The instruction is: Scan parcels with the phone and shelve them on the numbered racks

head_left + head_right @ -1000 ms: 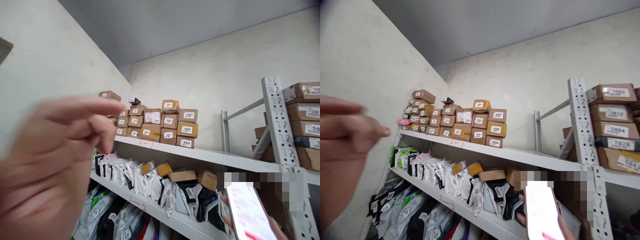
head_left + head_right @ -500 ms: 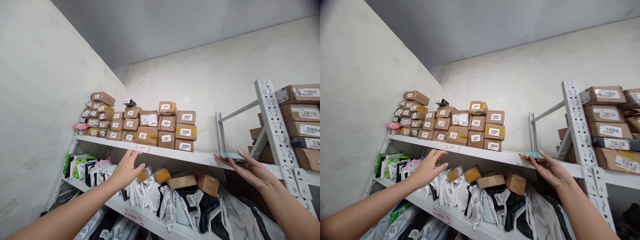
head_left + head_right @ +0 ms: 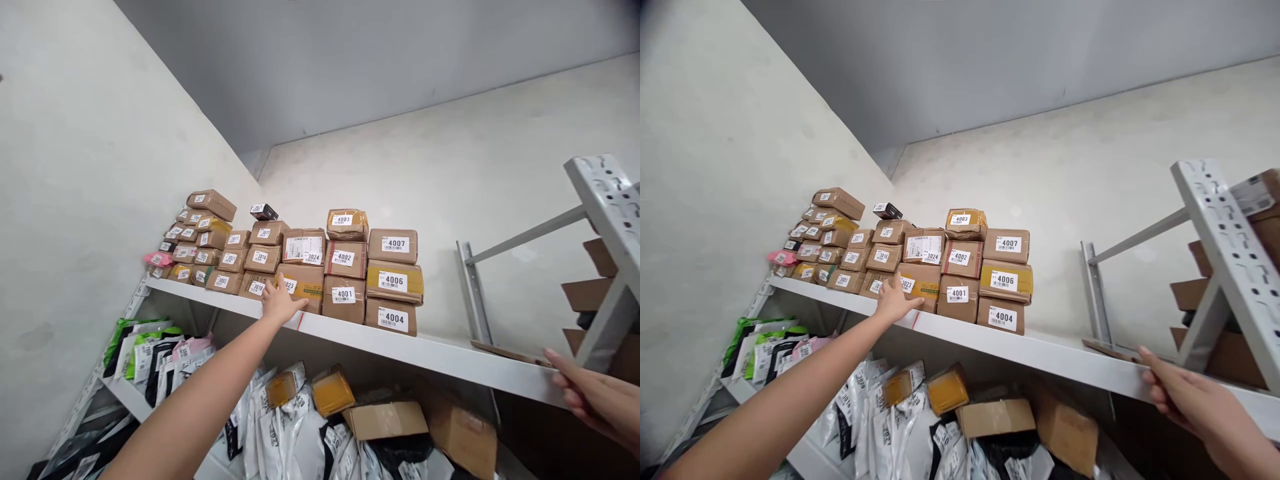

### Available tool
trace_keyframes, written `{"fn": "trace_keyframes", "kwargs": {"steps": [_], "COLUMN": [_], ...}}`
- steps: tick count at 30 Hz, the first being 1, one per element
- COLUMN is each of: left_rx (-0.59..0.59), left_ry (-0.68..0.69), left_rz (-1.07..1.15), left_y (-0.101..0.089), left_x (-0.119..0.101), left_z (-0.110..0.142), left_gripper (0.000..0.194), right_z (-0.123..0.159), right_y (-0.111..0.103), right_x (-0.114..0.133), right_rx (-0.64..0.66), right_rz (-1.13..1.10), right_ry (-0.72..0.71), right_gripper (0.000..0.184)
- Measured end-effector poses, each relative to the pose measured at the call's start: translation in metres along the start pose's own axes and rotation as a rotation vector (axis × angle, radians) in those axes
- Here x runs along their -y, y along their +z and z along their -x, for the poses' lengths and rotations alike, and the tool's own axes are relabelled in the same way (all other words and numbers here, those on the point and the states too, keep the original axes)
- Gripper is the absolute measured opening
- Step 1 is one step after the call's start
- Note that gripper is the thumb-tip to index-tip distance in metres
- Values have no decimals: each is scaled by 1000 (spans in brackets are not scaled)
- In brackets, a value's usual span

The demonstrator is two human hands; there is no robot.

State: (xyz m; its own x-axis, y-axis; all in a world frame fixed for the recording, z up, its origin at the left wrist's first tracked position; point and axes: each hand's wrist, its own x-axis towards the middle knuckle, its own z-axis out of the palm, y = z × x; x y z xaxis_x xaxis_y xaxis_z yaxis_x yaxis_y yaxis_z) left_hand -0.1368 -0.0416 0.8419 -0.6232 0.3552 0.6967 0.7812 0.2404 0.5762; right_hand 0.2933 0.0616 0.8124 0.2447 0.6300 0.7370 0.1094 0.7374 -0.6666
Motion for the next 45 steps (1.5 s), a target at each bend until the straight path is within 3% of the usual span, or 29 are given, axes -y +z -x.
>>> {"fn": "trace_keyframes", "kwargs": {"steps": [1, 2, 5, 7, 9, 11, 13, 16, 20, 25, 32, 39, 42, 45], "left_rx": [-2, 2, 40, 61, 61, 62, 67, 62, 56, 134, 144, 80, -6, -127], "left_ry": [-15, -26, -38, -49, -61, -55, -49, -45, -1, 10, 39, 29, 47, -13], "left_rz": [19, 39, 80, 77, 74, 73, 72, 74, 54, 21, 46, 114, 177, 273], "left_y": [6, 12, 23, 26, 26, 26, 26, 28, 28, 22, 19, 28, 36, 44], "left_x": [-3, -5, -11, -15, -17, -17, -17, -15, -13, -19, -18, -7, 1, 10], "left_z": [-4, -6, -9, -9, -9, -10, -12, -16, -23, -29, -30, -25, -28, -32], "left_gripper": [105, 110, 124, 128, 129, 129, 129, 128, 120, 127, 137, 140, 131, 107], "right_z": [8, 19, 49, 60, 64, 65, 69, 81, 85, 69, 61, 57, 59, 70], "right_y": [7, 16, 59, 95, 132, 166, 197, 240, 280, 291, 284, 277, 277, 283], "right_x": [2, 6, 22, 30, 31, 29, 26, 28, 39, 45, 40, 45, 48, 48], "right_rx": [30, 69, 207, 91, -88, -267, -316, -144, 133, 183, 114, 95, 41, 107], "right_rz": [113, 238, 354, 416, 546, 626, 630, 575, 524, 533, 571, 622, 689, 714], "right_ry": [52, 4, -407, -796, -1046, -1088, -1135, -1325, -1258, -1189, -1275, -1077, -1021, -1080], "right_gripper": [38, 41, 43, 50, 61, 69, 65, 44, 30, 11, 12, 16, 16, 21]}}
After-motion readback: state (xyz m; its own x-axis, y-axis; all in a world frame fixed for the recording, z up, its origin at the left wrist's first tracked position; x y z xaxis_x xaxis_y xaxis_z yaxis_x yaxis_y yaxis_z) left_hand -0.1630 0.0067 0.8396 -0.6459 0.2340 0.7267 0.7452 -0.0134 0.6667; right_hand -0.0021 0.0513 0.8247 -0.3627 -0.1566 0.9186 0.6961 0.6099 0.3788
